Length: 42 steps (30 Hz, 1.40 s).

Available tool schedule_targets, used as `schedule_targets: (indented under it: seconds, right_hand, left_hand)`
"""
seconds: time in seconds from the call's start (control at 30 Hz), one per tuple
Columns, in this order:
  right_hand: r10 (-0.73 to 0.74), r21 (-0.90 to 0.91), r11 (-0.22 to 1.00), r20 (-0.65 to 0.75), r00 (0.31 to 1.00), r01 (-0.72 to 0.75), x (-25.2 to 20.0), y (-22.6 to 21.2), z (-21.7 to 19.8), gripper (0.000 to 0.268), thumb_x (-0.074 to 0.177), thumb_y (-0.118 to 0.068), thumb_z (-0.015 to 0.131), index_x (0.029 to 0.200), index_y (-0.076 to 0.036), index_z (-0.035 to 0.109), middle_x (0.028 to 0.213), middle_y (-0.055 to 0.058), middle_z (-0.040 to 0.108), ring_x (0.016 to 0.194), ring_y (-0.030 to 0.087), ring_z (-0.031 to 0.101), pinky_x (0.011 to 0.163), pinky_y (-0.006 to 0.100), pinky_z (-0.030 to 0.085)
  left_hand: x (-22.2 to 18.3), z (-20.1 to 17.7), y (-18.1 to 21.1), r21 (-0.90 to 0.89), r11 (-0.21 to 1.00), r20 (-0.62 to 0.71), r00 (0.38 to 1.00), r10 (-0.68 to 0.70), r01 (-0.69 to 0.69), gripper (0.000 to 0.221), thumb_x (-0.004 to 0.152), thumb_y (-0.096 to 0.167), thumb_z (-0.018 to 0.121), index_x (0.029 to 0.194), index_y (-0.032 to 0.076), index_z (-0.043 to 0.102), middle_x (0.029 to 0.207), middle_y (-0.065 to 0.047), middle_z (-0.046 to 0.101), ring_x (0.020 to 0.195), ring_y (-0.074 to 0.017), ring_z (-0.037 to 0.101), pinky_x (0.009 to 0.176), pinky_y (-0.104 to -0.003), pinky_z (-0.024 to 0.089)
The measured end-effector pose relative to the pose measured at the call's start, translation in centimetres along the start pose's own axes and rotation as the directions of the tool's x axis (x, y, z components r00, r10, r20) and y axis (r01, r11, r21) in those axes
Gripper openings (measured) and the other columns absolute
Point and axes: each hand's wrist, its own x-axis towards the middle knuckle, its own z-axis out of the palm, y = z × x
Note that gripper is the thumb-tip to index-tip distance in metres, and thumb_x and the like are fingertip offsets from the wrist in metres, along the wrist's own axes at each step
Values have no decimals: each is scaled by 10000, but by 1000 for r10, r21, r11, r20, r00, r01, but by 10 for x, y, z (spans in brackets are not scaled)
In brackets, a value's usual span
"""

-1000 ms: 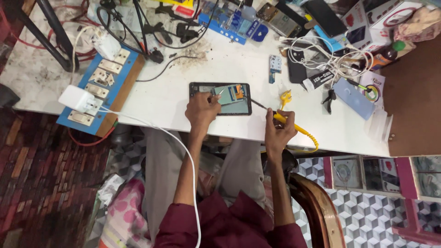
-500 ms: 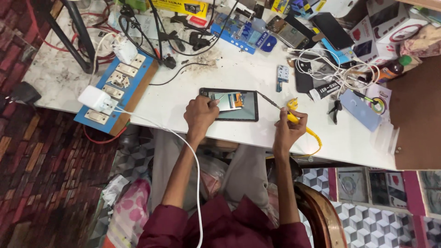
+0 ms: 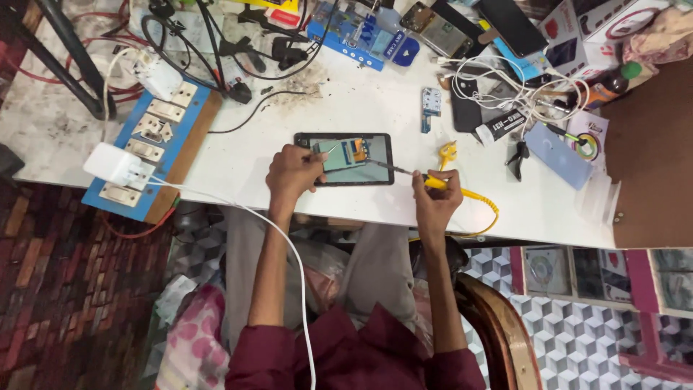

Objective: The person uses a soldering iron and tweezers to work on the exposed circuit board of a disassembled tablet. They repeatedly apply the soldering iron to various points on the board while holding components with tweezers.

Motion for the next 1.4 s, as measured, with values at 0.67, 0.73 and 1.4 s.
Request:
schedule_targets:
  seconds: [0.67, 0.73, 1.4]
  right_hand:
    - [-34, -232, 971, 97, 995, 55, -8, -21, 11, 253, 940, -80, 814, 972, -20, 571, 739, -7, 634, 608, 6, 510, 543, 184, 392]
    - [-59, -243, 966, 104, 993, 83, -8, -22, 9, 247, 943, -79, 810, 977, -19, 573, 746, -1, 646, 617, 9, 526, 555, 185, 408]
    - [-62, -260, 962, 83, 995, 82, -7, -21, 9, 241, 952, -65, 798, 993, -11, 566, 758, 9, 650, 617, 11, 526, 553, 176, 405]
  left_hand:
    - [-5, 18, -9, 104, 994, -222, 974, 51, -28, 270, 850, 372, 733, 768, 115, 755, 706, -156, 718, 731, -399, 704, 661, -508, 531]
    - [-5, 17, -8, 110, 994, -208, 977, 44, -21, 304, 874, 367, 724, 752, 89, 741, 707, -152, 718, 728, -397, 708, 671, -508, 534]
    - [-4, 17, -8, 119, 992, -213, 974, 76, -51, 281, 853, 369, 742, 751, 107, 747, 688, -155, 711, 709, -380, 717, 641, -500, 536]
